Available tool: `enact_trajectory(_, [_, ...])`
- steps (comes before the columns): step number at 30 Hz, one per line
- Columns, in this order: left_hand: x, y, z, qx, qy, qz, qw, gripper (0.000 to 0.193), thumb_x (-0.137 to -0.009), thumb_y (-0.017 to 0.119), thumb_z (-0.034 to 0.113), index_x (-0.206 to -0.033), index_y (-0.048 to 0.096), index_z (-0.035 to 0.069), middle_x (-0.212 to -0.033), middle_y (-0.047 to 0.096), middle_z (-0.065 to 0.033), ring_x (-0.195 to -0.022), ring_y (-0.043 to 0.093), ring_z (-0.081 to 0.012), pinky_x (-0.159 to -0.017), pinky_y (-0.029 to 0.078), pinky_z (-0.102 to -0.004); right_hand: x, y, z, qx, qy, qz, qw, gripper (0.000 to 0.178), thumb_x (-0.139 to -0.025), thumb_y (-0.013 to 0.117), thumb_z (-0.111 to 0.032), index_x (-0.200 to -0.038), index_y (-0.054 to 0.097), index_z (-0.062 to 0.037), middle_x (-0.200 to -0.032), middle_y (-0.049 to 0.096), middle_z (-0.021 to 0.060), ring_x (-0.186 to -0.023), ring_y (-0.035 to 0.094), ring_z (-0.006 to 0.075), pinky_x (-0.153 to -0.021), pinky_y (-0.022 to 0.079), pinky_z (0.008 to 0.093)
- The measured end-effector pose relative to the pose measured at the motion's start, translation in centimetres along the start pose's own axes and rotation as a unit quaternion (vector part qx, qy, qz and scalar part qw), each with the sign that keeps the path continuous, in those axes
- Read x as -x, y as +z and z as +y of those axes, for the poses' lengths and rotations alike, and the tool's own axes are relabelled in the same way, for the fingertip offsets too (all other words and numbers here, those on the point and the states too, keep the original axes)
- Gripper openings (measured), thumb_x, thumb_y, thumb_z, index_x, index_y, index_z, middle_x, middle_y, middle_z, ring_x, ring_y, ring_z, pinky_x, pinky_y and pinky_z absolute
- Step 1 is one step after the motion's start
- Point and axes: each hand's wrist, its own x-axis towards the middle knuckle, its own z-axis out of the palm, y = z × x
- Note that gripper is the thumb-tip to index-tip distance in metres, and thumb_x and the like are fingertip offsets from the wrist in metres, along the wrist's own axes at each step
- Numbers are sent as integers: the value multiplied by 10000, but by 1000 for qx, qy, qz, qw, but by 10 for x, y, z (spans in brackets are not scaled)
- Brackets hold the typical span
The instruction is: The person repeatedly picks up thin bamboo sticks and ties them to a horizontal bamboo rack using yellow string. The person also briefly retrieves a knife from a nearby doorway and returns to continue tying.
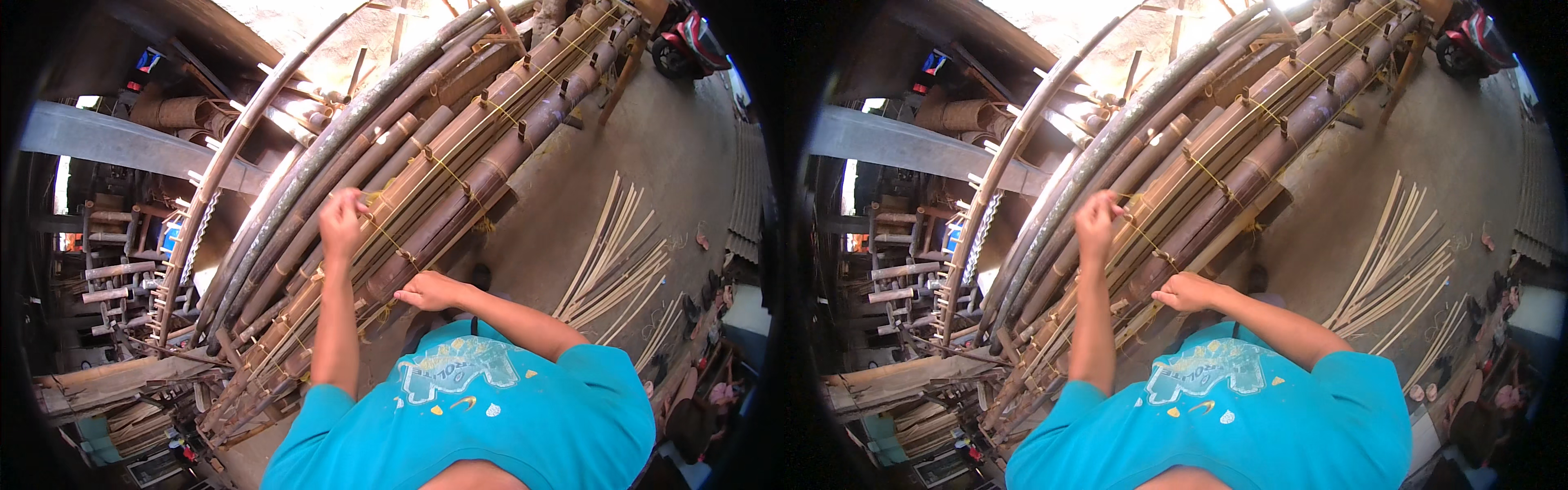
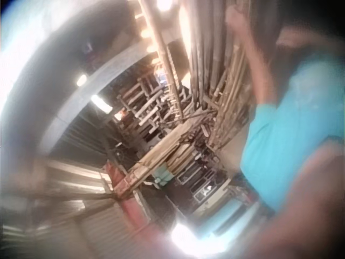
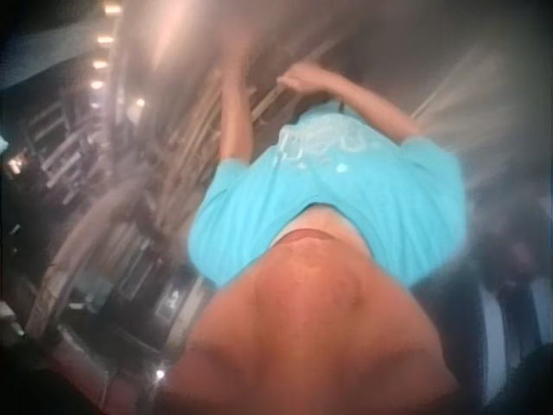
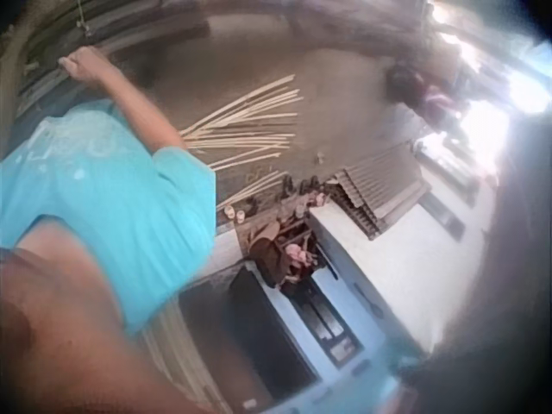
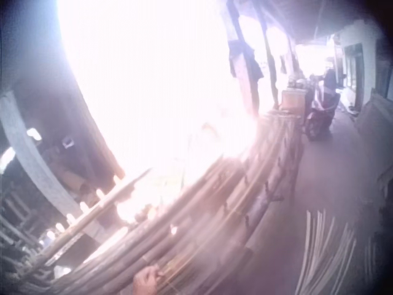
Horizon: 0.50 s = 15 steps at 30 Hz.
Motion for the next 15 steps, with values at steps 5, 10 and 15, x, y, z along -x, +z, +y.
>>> enact_trajectory(5, [-53, -9, -105, -240, 26, 100, 965, 288, -969, 492, 272, -997, 684, 59, -886, 694, -192, -823, 660, -383, -730, 492, -487, 5, 17, 17, 260, -127, 107, 951, 395, -892, 577, -294, -583, 605, -48, -594, 594, 171, -654, 621, 348, -799, 492, 425])
enact_trajectory(10, [-34, -46, -89, -249, -26, 1, 968, 366, -968, 480, 339, -1082, 661, 43, -1025, 662, -261, -992, 629, -445, -833, 486, -518, 5, 59, -35, 303, -53, 122, 944, 236, -843, 632, -251, -986, 679, -71, -973, 674, 162, -942, 634, 282, -910, 474, 400])
enact_trajectory(15, [61, -158, -81, -364, -49, -4, 930, 366, -961, 502, 277, -1179, 616, 6, -1068, 647, -291, -1026, 623, -435, -876, 491, -494, -18, 148, -56, -524, 166, 3, 835, 167, -893, 611, -257, -976, 612, -113, -1020, 651, 75, -951, 625, 212, -880, 489, 400])
